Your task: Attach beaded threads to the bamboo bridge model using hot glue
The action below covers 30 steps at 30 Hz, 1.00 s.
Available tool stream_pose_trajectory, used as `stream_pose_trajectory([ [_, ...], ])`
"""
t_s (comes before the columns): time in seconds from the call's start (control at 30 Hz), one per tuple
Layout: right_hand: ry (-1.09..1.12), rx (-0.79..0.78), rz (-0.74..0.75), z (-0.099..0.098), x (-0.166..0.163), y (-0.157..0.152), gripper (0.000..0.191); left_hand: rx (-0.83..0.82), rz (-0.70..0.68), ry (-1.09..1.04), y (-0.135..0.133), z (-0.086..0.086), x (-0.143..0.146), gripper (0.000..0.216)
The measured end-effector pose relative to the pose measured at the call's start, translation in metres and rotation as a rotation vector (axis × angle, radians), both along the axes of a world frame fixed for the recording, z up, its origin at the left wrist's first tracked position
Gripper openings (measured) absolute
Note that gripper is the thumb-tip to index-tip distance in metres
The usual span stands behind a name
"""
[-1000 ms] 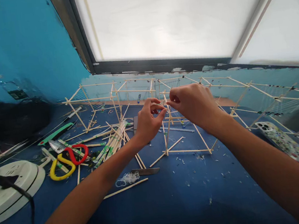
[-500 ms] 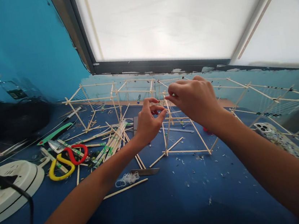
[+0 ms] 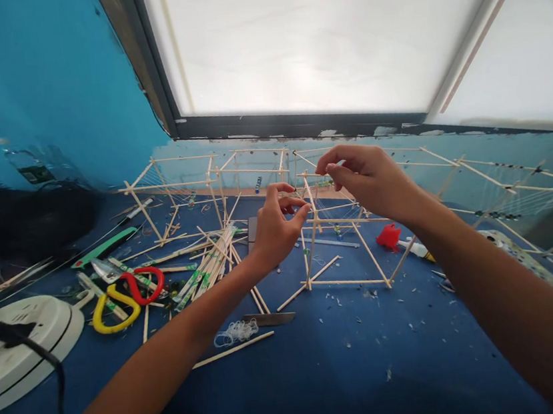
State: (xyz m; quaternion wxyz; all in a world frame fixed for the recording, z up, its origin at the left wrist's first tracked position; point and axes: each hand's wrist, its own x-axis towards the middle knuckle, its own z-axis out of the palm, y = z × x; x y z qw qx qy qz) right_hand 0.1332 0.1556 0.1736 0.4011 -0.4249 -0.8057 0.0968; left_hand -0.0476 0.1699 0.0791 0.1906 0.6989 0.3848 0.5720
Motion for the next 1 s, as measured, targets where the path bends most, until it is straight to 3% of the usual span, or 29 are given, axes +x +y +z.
stream_pose_trajectory([
  [0.27, 0.058, 0.009, 0.077, -0.002, 0.005, 0.001, 0.016, 0.000, 0.014, -0.002, 0.000, 0.000, 0.000, 0.034],
  [0.63, 0.107, 0.192, -0.090, 0.006, 0.007, -0.014, 0.014, -0.003, 0.002, -0.004, 0.000, 0.000, -0.001, 0.034],
  [0.83, 0.110, 0.171, -0.236, 0.005, 0.004, -0.016, 0.011, 0.010, 0.003, 0.000, 0.001, -0.002, -0.001, 0.033],
  [1.0, 0.122, 0.056, -0.207, -0.005, 0.005, -0.003, 0.020, 0.003, 0.004, 0.003, 0.000, 0.000, 0.000, 0.033],
])
